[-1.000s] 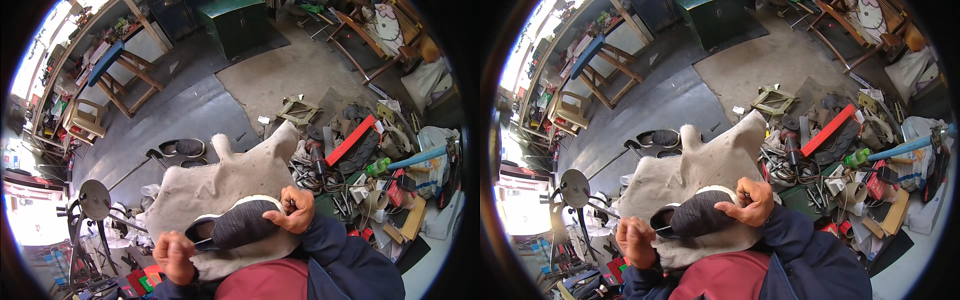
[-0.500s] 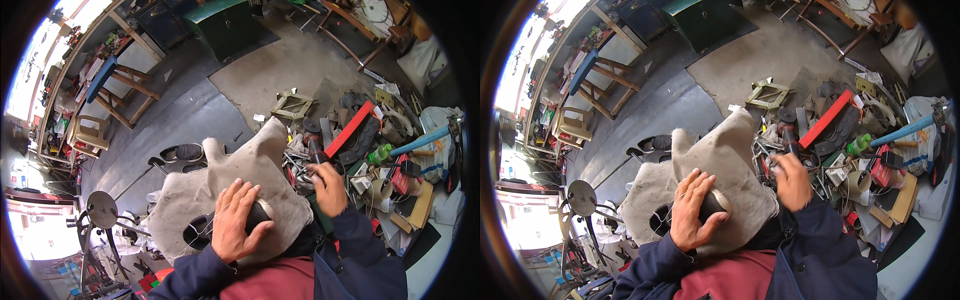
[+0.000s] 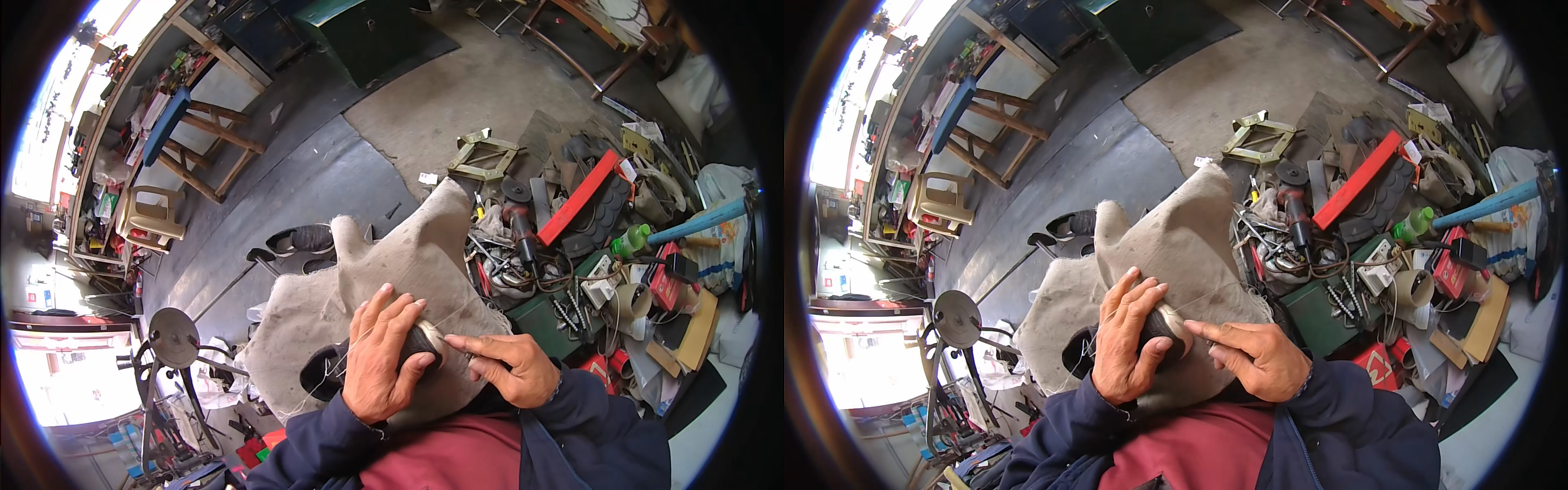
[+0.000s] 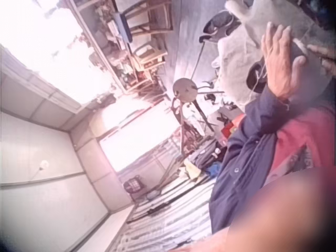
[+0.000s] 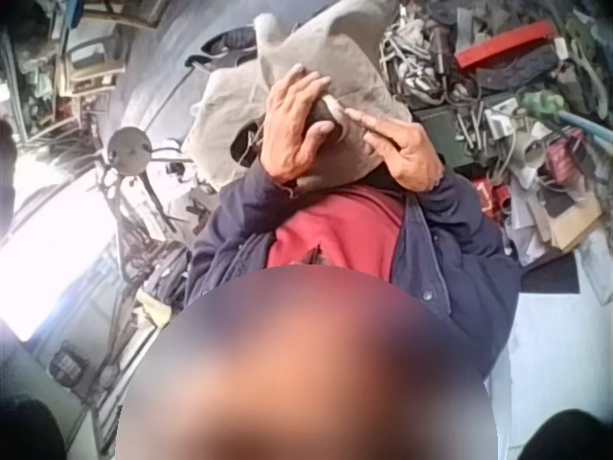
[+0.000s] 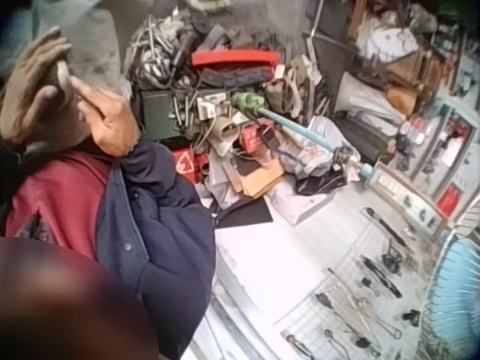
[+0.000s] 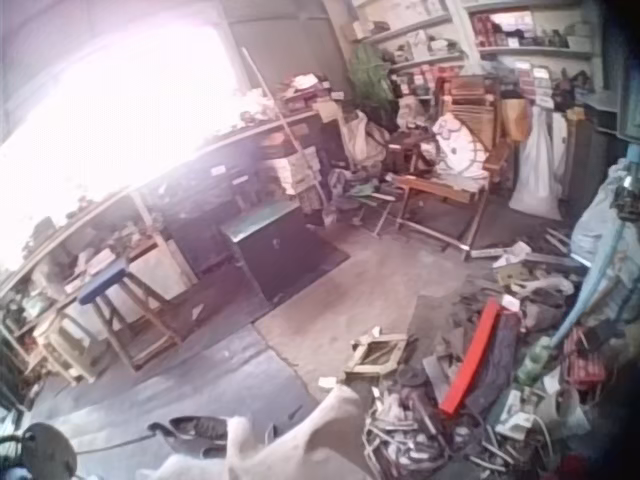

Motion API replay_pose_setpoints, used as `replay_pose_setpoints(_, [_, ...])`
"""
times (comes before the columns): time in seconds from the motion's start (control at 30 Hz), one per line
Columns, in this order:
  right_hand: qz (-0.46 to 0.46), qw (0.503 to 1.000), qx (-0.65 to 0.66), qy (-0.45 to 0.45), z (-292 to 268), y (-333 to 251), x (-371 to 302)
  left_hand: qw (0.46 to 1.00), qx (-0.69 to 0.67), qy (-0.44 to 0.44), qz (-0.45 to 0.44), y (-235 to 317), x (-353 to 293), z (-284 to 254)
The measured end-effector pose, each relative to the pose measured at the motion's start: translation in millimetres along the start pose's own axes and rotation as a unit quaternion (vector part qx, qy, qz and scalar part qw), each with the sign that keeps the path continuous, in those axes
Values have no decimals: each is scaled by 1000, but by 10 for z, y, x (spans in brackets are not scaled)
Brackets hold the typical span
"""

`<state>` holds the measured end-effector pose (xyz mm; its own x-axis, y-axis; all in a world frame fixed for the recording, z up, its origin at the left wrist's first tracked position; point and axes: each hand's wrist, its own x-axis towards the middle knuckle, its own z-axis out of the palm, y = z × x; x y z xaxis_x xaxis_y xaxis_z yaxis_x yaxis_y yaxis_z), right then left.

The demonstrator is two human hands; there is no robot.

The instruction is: The person sews a black slip-on shoe using a curved awl and white thread, repeatedly piercing the sole-to-upper seam and pulling the thread through. The shoe is held on a padded lap rest while the hands rotate it to access different sections of the seam.

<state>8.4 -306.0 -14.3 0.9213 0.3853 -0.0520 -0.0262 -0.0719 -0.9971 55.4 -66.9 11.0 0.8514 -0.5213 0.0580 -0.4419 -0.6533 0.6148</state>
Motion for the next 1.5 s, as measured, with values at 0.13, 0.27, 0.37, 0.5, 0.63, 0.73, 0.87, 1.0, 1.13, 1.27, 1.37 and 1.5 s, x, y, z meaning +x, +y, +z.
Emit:
replay_pose_setpoints(0.13, [10, 1000, 4, -9, -4, -38, 19, 1000, -3, 1, 5, -7, -12, -12])
replay_pose_setpoints(0.27, [15, 998, -27, -47, -81, -98, 76, 1000, 2, 5, 15, -33, -20, -6])
replay_pose_setpoints(0.37, [17, 995, -50, -87, -183, -144, 152, 1000, 8, 6, 17, -51, -39, 19])
replay_pose_setpoints(0.5, [51, 986, -34, -156, -344, -163, 307, 1000, -1, 4, 16, -81, -65, 49])
replay_pose_setpoints(0.63, [124, 970, 26, -206, -442, -132, 415, 1000, -4, 2, 10, -113, -67, 57])
replay_pose_setpoints(0.73, [158, 963, 63, -210, -448, -108, 420, 1000, -8, -1, 4, -126, -65, 56])
replay_pose_setpoints(0.87, [220, 946, 127, -202, -448, -101, 385, 1000, -6, -8, 4, -137, -54, 50])
replay_pose_setpoints(1.0, [203, 953, 104, -202, -449, -126, 396, 1000, -2, -15, 6, -141, -39, 44])
replay_pose_setpoints(1.13, [126, 970, 7, -208, -450, -213, 471, 1000, 12, -14, 5, -128, -44, 53])
replay_pose_setpoints(1.27, [144, 951, -91, -259, -520, -337, 610, 1000, 28, -12, 5, -114, -50, 78])
replay_pose_setpoints(1.37, [112, 955, -65, -265, -537, -385, 737, 999, 40, -7, 6, -115, -47, 99])
replay_pose_setpoints(1.5, [182, 932, -72, -306, -565, -413, 889, 998, 57, -6, 7, -137, -40, 111])
